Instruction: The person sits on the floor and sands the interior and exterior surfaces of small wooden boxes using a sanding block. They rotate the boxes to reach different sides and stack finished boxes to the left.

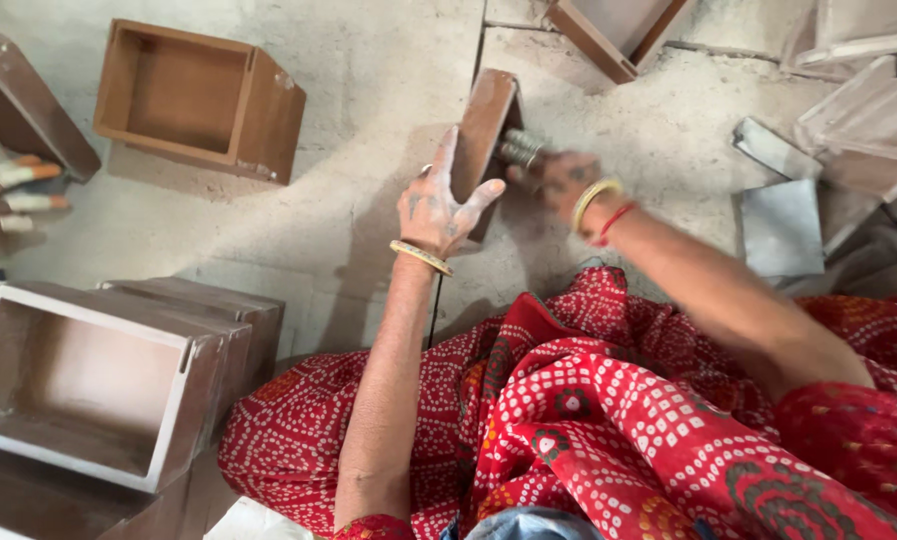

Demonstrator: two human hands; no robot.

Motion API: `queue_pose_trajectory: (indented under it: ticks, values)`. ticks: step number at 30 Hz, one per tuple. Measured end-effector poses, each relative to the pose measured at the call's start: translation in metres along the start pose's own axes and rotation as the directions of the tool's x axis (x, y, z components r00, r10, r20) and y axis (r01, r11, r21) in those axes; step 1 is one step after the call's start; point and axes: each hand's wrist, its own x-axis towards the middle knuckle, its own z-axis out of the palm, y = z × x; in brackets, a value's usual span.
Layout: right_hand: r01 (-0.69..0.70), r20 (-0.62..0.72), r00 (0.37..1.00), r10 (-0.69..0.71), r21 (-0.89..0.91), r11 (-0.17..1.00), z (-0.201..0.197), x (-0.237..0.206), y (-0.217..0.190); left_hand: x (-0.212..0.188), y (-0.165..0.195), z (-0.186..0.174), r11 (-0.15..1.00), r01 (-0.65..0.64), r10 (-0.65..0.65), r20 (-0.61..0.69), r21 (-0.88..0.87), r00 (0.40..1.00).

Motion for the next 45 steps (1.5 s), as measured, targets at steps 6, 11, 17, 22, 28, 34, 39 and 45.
queue_pose_trajectory:
  ticks: [6,11,17,22,28,34,39,45]
  values:
    - [0.142,0.173,0.977,-0.125,-0.086,0.986,-0.016,-0.008,-0.018,0.001,0.004,-0.008,0.997,0.026,-0.024,0.028,-0.066,0.999]
    - [-0.073,0.053,0.996,0.066,0.148,0.986,-0.037,0.008,0.013,0.003,0.007,-0.011,0.996,0.071,-0.068,0.063,-0.051,0.996]
    - [0.110,-0.291,0.956,0.048,0.502,0.858,-0.015,0.010,0.003,0.003,0.003,-0.006,0.999,0.037,-0.038,0.037,0.005,0.999]
    - [-0.149,0.133,0.986,0.098,0.461,0.875,0.011,-0.020,-0.051,0.004,0.002,-0.004,0.999,0.037,-0.037,0.049,0.005,0.998]
    - [0.062,-0.043,0.998,-0.055,0.166,0.984,0.023,-0.036,-0.063,-0.003,0.010,-0.002,0.998,0.013,-0.015,0.037,0.065,0.999]
    - [0.036,-0.057,0.998,-0.024,0.218,0.975,0.027,-0.034,-0.072,0.005,0.005,-0.003,0.998,0.029,-0.031,0.047,0.053,0.998]
    - [-0.010,-0.057,0.998,0.015,0.095,0.995,0.031,-0.028,-0.058,-0.037,-0.009,0.022,0.958,-0.144,0.055,-0.337,-0.246,0.940]
    - [0.086,-0.353,0.934,-0.056,0.071,0.994,0.050,-0.024,-0.064,-0.074,-0.048,0.073,0.833,-0.119,-0.046,-0.282,-0.540,0.958]
